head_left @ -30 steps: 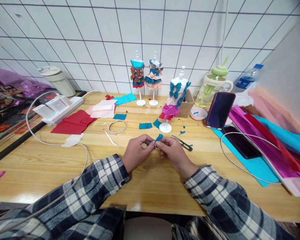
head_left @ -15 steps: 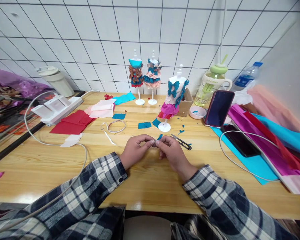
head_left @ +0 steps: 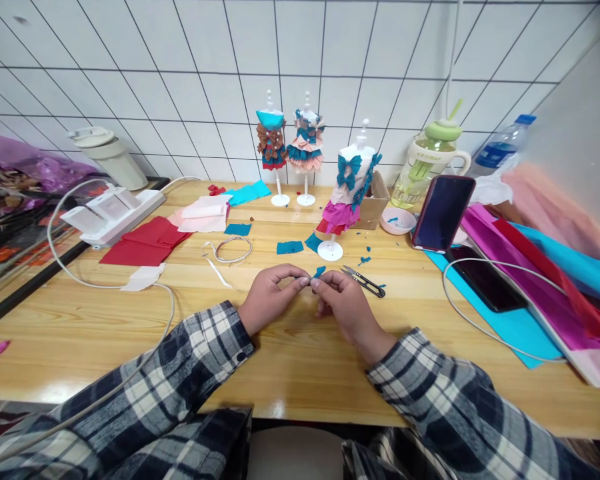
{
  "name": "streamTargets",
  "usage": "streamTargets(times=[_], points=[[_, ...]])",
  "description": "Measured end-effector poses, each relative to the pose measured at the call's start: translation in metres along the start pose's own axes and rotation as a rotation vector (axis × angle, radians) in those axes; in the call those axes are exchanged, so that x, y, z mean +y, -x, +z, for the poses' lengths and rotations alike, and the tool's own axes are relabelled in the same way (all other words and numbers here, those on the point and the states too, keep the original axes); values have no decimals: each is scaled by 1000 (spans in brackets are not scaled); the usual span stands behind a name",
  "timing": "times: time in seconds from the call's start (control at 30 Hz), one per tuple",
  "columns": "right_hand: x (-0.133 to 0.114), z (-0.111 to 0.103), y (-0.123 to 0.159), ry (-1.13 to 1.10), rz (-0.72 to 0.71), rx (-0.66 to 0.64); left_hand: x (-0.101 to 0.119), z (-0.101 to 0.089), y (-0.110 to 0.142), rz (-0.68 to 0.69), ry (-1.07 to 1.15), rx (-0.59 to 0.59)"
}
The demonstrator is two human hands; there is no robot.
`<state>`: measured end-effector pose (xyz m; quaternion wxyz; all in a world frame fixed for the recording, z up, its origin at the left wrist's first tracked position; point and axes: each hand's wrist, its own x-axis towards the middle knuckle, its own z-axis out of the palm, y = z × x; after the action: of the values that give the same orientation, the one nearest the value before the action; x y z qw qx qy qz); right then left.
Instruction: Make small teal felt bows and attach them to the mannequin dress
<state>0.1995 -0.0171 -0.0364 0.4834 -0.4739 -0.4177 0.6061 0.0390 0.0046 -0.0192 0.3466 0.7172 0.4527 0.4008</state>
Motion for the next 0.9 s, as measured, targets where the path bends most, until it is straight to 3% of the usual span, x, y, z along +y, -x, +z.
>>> streamTargets(times=[0.1,0.43,0.63,0.9], points=[[0,1,1,2,-13,4,-1,-1,0,19,4,-21],[4,-3,0,132,-81,18,-4,1,-1,-102,96,-18],[3,2,3,-12,-20,-38,-5,-2,0,-99,144,-69],[2,0,4,79,-65,-33,-2,0,1,-75,136,-38]])
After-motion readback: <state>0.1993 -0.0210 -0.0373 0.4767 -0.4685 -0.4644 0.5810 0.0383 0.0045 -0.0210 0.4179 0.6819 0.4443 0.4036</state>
